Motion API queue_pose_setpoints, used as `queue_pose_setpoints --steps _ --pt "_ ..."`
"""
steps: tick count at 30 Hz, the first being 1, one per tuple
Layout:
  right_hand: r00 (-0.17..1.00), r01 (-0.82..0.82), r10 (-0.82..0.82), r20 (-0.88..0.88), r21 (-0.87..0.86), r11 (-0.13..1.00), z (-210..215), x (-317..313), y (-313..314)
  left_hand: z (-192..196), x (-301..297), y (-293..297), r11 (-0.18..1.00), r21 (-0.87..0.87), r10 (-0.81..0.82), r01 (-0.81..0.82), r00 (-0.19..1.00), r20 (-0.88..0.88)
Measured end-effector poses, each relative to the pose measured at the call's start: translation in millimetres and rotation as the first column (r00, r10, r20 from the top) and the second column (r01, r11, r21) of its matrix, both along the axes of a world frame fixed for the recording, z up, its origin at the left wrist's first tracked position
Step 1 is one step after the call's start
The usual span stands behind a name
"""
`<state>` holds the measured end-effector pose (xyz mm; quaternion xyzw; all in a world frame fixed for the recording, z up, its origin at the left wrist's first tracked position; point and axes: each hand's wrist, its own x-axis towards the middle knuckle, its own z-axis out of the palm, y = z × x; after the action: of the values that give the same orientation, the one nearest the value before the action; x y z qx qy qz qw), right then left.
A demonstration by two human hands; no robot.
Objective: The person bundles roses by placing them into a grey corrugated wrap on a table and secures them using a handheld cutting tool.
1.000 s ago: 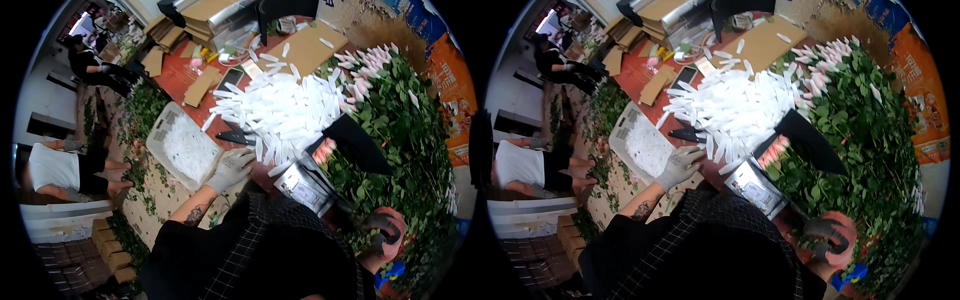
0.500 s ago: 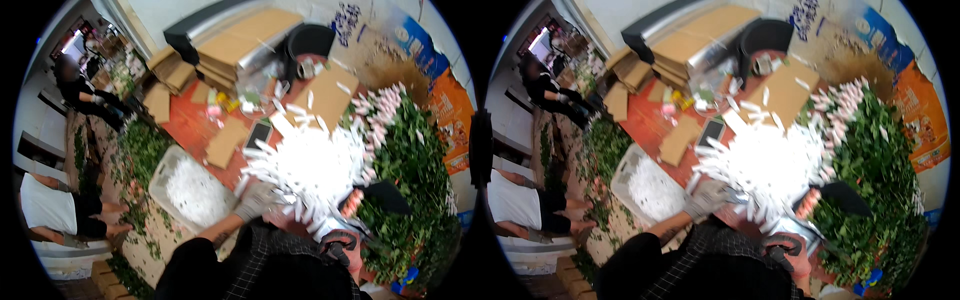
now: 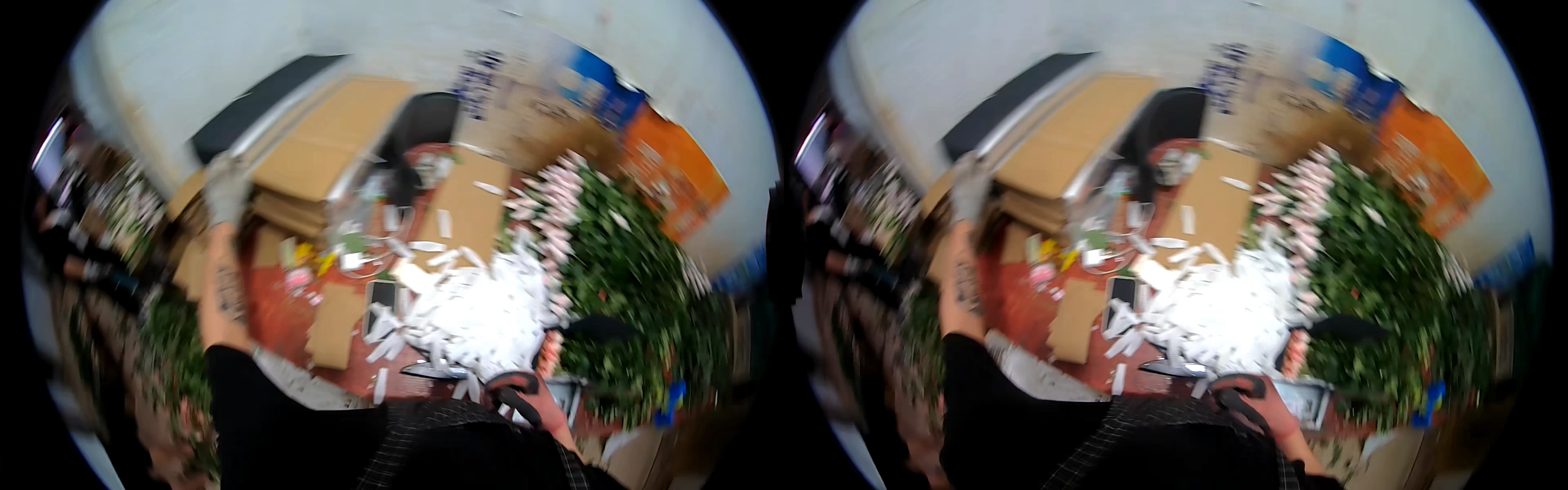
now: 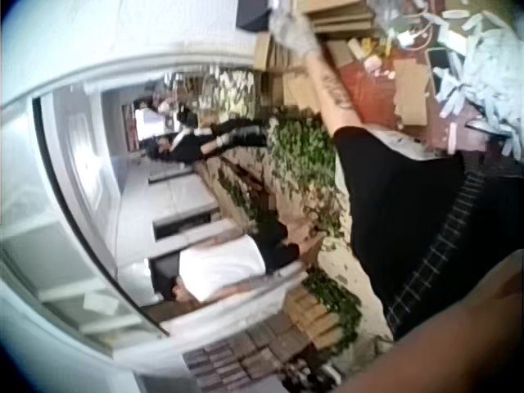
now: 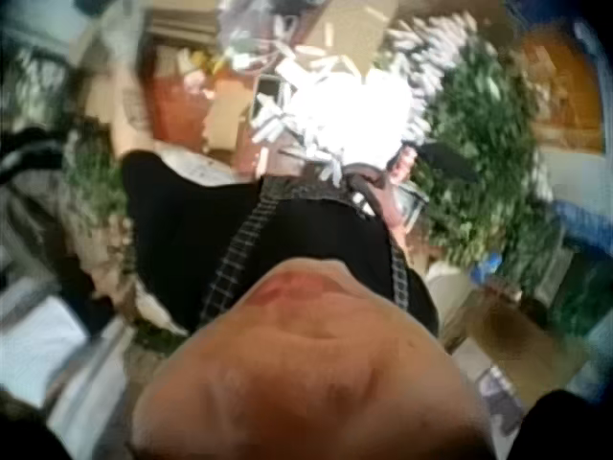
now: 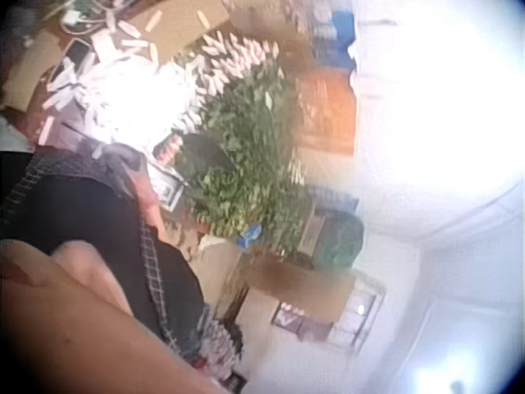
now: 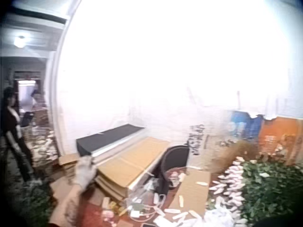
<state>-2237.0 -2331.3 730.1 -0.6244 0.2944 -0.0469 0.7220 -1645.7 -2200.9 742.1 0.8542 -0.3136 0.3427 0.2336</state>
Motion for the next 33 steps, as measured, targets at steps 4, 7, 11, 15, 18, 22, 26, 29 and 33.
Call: queue_pose_setpoints --steps 4,7,11,15,18,22,26,29,33 --pt "0.994 0.091 -0.104 0.045 0.225 0.97 -2.0 18.5 -11.0 10.9 -51.6 -55.7 0.853 -0.205 -0.455 0.48 0.876 0.16" --pt "0.995 -0.008 0.002 0.096 0.053 0.999 -7.7 46.5 -24.4 -31.7 -144.9 -81.8 0.603 -0.258 -0.776 0.755 0.63 0.033" --pt "0.981 -0.004 0.033 0.189 -0.152 0.988 1.6 82.4 -48.5 -75.0 -233.8 -89.6 0.489 -0.269 -0.862 0.829 0.414 -0.292" --pt "0.949 -0.029 0.022 0.315 0.019 0.999 -27.8 142.6 -87.2 -102.7 -238.7 -66.5 0.554 -0.427 -0.803 0.715 0.322 -0.501" --pt "0.892 0.252 -0.195 0.407 -0.09 0.963 -47.1 247.9 -145.1 -102.9 -222.4 -63.4 0.64 -0.512 -0.744 0.573 0.297 -0.598" --pt "0.886 0.324 -0.189 0.423 -0.277 0.905 -53.8 395.7 -212.2 -101.2 -178.7 -117.5 0.61 -0.742 -0.792 0.278 0.241 -0.561" --pt "0.953 0.01 0.171 0.248 -0.594 0.804 -89.7 434.3 -295.4 -84.5 -152.7 -227.6 0.482 -0.869 -0.866 -0.114 0.089 -0.492" --pt "0.895 -0.109 0.334 0.296 -0.582 0.806 -104.9 448.1 -303.1 -111.4 -123.3 -273.1 0.606 -0.793 -0.776 -0.067 0.17 -0.607" --pt "0.891 -0.168 0.313 0.33 -0.401 0.901 -96.6 451.3 -278.5 -133.8 -95.5 -269.2 0.688 -0.717 -0.719 -0.112 0.032 -0.694"
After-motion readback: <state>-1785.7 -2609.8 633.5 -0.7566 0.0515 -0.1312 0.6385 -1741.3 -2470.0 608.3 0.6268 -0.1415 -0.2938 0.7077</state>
